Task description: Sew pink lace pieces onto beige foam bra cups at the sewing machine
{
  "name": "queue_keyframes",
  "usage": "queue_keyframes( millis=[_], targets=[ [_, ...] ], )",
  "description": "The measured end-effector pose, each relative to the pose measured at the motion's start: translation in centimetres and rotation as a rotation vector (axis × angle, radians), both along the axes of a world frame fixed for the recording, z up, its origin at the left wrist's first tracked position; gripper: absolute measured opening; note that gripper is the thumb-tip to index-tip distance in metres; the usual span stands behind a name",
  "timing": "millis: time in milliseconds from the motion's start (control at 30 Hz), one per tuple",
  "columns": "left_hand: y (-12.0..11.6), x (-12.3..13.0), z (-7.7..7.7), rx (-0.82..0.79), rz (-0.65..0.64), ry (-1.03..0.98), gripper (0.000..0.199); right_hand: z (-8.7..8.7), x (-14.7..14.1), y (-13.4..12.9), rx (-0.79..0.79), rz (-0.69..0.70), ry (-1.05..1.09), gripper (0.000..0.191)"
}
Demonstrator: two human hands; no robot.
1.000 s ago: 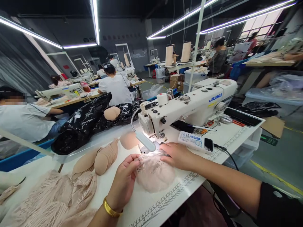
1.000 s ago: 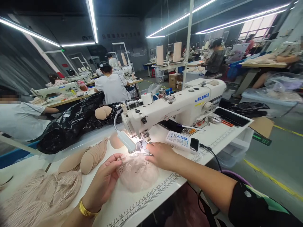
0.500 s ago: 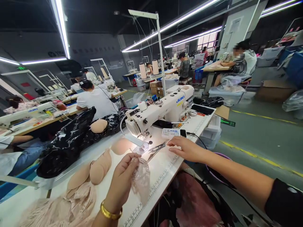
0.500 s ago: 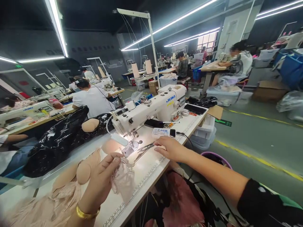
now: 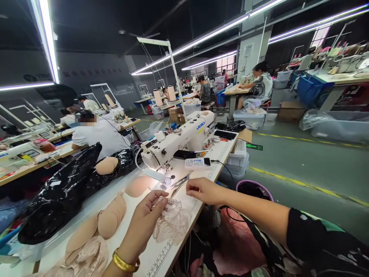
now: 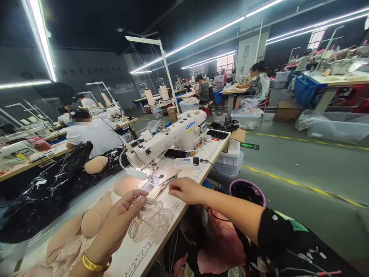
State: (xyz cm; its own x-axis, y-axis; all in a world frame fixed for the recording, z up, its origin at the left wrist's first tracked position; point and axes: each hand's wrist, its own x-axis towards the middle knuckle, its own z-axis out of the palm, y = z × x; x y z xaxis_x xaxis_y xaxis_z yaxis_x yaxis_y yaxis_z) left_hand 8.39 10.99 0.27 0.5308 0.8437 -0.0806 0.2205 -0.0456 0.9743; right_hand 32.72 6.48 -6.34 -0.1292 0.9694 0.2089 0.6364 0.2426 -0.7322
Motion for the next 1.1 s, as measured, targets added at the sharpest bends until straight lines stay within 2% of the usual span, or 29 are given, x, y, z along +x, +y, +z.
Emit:
queue_keyframes(
  millis=[67,167,233,333,400,500,600,667,767,867,1000,1100],
  targets=[
    [-0.2,-0.1,0.5,0.011,0.026,-0.018,0.044,-0.5,1.6,1.3,0.047,-0.122,-0.08,0.01],
    [-0.5,0.2,1.0,0.015,0.055,-0.061,0.038,-1.2,3.2,3.6,0.064,-0.207,-0.095,0.016],
    [-0.7,0.5,1.2,0.032,0.063,-0.084,0.033,-1.1,3.9,5.0,0.087,-0.256,-0.067,0.017],
    [-1.1,1.1,1.3,0.044,0.071,-0.085,0.031,0.5,4.7,6.3,0.187,-0.341,0.037,0.018],
    [-1.4,1.6,1.4,-0.005,0.074,-0.093,0.031,2.0,5.2,6.2,0.259,-0.344,0.125,0.019],
    [-2.1,2.6,1.4,-0.052,0.061,-0.134,0.035,3.5,5.9,4.2,0.287,-0.217,0.247,0.023],
    [-3.0,3.8,1.3,-0.032,0.055,-0.15,0.036,3.8,6.4,0.6,0.246,-0.079,0.385,0.021],
    [-3.5,4.7,1.0,-0.04,0.048,-0.152,0.037,3.7,6.7,-1.9,0.183,-0.024,0.447,0.025],
    [-4.3,6.2,0.6,-0.066,0.02,-0.155,0.038,3.8,6.8,-5.0,0.138,0.048,0.365,0.023],
    [-5.1,7.9,0.2,-0.072,-0.03,-0.163,0.041,4.0,6.5,-6.7,0.143,0.1,0.32,0.025],
    [-5.9,9.8,-0.4,-0.174,-0.116,-0.183,0.049,3.7,6.6,-7.2,0.115,0.019,0.371,0.025],
    [-5.6,10.6,-1.1,-0.278,-0.097,-0.236,0.051,3.1,7.8,-7.0,0.12,-0.09,0.434,0.02]
  ],
)
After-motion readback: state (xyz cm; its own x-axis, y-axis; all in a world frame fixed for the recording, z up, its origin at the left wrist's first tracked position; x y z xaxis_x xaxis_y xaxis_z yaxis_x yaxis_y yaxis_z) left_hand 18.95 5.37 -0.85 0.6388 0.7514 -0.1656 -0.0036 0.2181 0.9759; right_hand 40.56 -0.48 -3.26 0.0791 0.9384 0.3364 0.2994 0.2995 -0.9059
